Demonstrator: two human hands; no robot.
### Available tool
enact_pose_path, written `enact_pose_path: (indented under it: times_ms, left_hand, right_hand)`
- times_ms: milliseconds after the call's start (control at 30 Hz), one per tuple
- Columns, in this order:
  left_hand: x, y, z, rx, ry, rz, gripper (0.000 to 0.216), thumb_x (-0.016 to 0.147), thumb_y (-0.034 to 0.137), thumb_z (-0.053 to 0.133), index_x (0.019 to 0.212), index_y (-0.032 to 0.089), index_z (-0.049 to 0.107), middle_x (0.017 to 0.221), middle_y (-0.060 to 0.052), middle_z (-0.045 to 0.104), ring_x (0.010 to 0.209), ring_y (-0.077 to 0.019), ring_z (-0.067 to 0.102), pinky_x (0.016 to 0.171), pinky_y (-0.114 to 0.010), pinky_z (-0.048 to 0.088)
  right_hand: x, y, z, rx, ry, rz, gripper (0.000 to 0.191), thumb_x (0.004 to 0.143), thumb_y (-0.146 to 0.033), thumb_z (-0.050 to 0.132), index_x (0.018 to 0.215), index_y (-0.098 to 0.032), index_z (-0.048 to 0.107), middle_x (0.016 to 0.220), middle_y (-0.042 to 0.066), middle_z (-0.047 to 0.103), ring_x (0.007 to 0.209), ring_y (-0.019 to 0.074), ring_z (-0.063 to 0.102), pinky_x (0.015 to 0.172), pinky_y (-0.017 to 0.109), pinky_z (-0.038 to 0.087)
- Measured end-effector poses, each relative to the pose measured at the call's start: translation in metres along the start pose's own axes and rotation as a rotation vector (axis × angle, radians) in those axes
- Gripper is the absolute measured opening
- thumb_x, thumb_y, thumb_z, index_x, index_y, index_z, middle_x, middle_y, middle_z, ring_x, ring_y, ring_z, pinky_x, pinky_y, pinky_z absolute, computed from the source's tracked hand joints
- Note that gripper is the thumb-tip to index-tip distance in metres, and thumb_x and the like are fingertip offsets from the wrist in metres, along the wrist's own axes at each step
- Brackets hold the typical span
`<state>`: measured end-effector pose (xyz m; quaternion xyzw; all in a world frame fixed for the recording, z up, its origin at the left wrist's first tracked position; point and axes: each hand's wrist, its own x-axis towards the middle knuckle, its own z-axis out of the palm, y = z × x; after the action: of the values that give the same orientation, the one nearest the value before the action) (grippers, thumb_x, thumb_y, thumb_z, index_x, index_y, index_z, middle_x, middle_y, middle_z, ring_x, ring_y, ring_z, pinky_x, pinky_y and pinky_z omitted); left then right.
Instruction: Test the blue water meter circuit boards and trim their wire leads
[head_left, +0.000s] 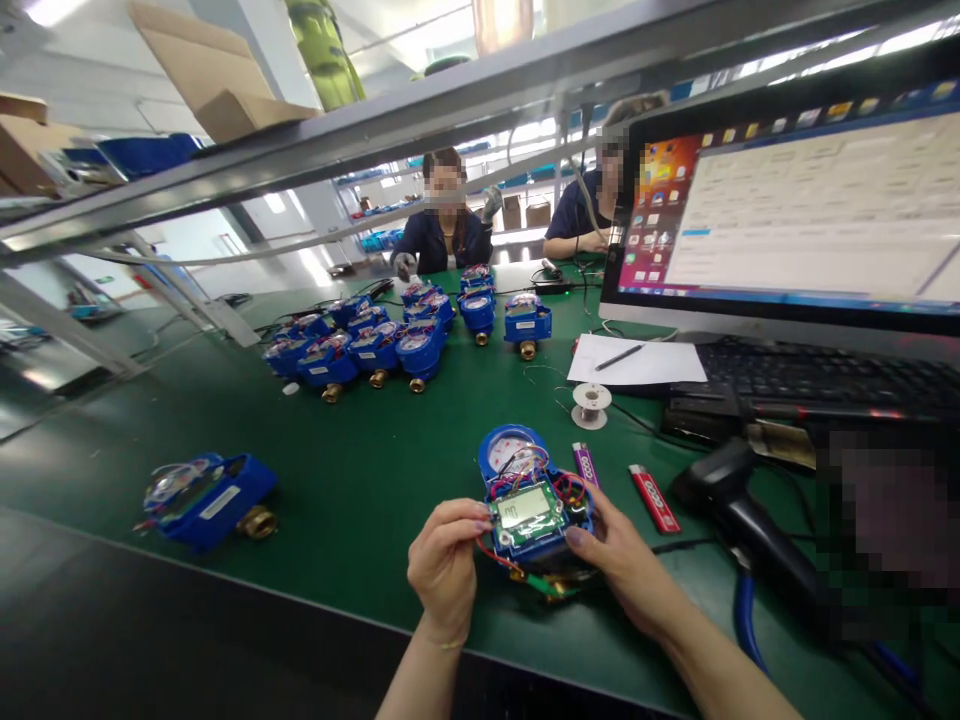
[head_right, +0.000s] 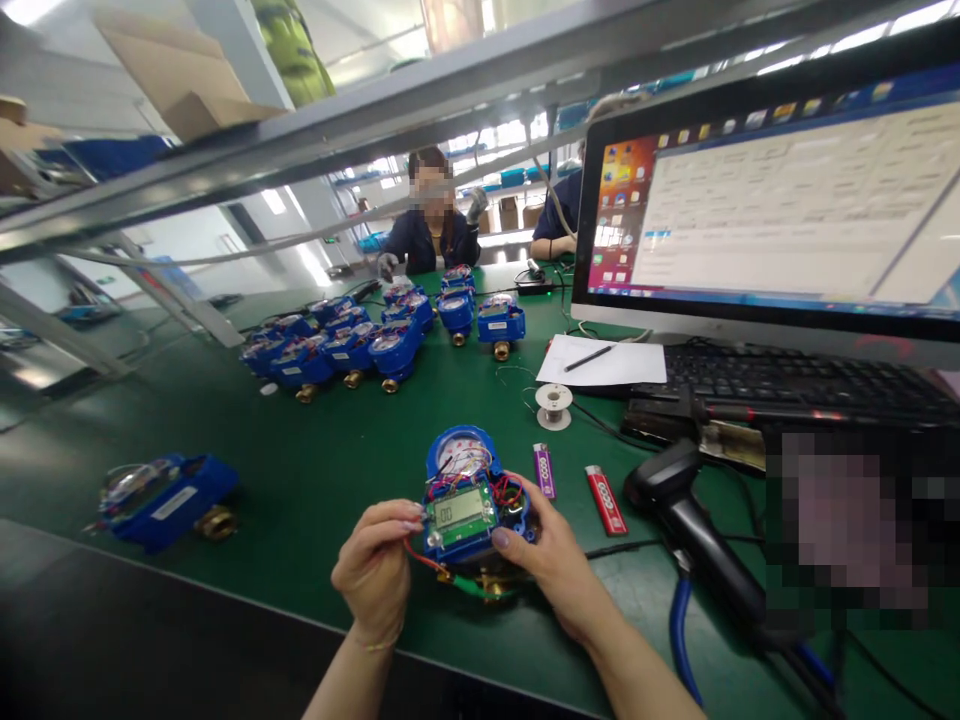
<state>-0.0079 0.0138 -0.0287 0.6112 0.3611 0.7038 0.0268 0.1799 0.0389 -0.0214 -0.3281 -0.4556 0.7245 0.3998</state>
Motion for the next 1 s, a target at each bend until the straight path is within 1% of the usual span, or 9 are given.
enact_pose_path:
  times_ms: [67,133,267,333,400,533,700,833,1000]
  left_hand:
    - [0.000,0.003,-0.001,-0.011,-0.024,0.012,0.024,0.071,-0.008,0.057,0.077,0.015,0.061,0.078,-0.001,0.065,0.074,-0.0139,0.063,0.065,-0.028,0.054]
    - [0.000,0.008,-0.003,-0.011,-0.054,0.040,0.022,0.072,-0.005,0.058,0.079,0.015,0.062,0.078,-0.002,0.065,0.075,-0.0153,0.063,0.064,-0.029,0.055]
    - [-0.003,0.019,-0.009,0.012,-0.116,0.125,0.018,0.074,-0.001,0.057,0.084,0.013,0.063,0.083,-0.005,0.066,0.077,-0.0182,0.063,0.062,-0.033,0.056]
    - [-0.004,0.021,-0.012,0.033,-0.143,0.156,0.017,0.075,0.000,0.057,0.085,0.011,0.063,0.085,-0.006,0.066,0.077,-0.0194,0.063,0.062,-0.036,0.057]
    - [-0.003,0.021,-0.016,0.060,-0.195,0.180,0.015,0.076,0.002,0.056,0.085,0.010,0.063,0.084,-0.007,0.066,0.077,-0.0197,0.063,0.064,-0.037,0.057]
    - [0.001,0.015,-0.023,0.112,-0.309,0.220,0.013,0.079,0.007,0.055,0.086,0.012,0.064,0.084,-0.006,0.067,0.079,-0.0198,0.064,0.066,-0.038,0.056]
    - [0.006,0.010,-0.029,0.133,-0.403,0.239,0.014,0.081,0.011,0.053,0.090,0.015,0.063,0.085,-0.006,0.068,0.081,-0.0197,0.064,0.068,-0.038,0.056]
    - [0.011,0.010,-0.030,0.175,-0.433,0.273,0.011,0.082,0.014,0.055,0.087,0.015,0.064,0.083,-0.005,0.069,0.079,-0.0184,0.065,0.067,-0.035,0.056]
    - [0.017,0.011,-0.028,0.196,-0.470,0.280,0.010,0.083,0.016,0.054,0.084,0.016,0.064,0.079,-0.004,0.070,0.077,-0.0171,0.066,0.067,-0.033,0.056]
  right_hand:
    - [0.004,-0.002,-0.005,0.065,-0.020,0.004,0.068,0.069,-0.042,0.069,0.128,-0.021,0.041,0.125,0.009,0.054,0.115,0.0235,0.050,0.101,0.040,0.036]
    - [0.010,-0.005,-0.011,0.084,-0.058,0.020,0.066,0.068,-0.041,0.070,0.125,-0.020,0.045,0.123,0.010,0.055,0.114,0.0244,0.050,0.101,0.041,0.036]
    - [0.017,-0.010,-0.024,0.095,-0.200,0.069,0.064,0.070,-0.039,0.068,0.126,-0.018,0.046,0.122,0.011,0.056,0.113,0.0244,0.051,0.099,0.042,0.037]
    - [0.018,-0.009,-0.027,0.108,-0.236,0.086,0.062,0.071,-0.038,0.066,0.126,-0.018,0.046,0.122,0.011,0.055,0.112,0.0238,0.051,0.100,0.041,0.037]
    - [0.017,-0.007,-0.028,0.135,-0.234,0.094,0.063,0.072,-0.038,0.066,0.127,-0.019,0.044,0.123,0.010,0.055,0.112,0.0226,0.052,0.100,0.040,0.036]
    - [0.014,-0.001,-0.027,0.203,-0.171,0.111,0.068,0.071,-0.041,0.067,0.130,-0.021,0.040,0.123,0.010,0.055,0.106,0.0223,0.055,0.096,0.039,0.039]
    - [0.014,0.003,-0.026,0.193,-0.149,0.093,0.064,0.069,-0.042,0.068,0.125,-0.019,0.045,0.122,0.010,0.055,0.105,0.0224,0.055,0.096,0.038,0.040]
    - [0.014,0.002,-0.025,0.191,-0.148,0.096,0.064,0.069,-0.042,0.067,0.125,-0.019,0.044,0.120,0.010,0.056,0.105,0.0227,0.055,0.095,0.039,0.040]
    - [0.014,0.001,-0.025,0.176,-0.153,0.084,0.061,0.072,-0.040,0.066,0.124,-0.020,0.045,0.119,0.009,0.057,0.104,0.0218,0.056,0.094,0.038,0.041]
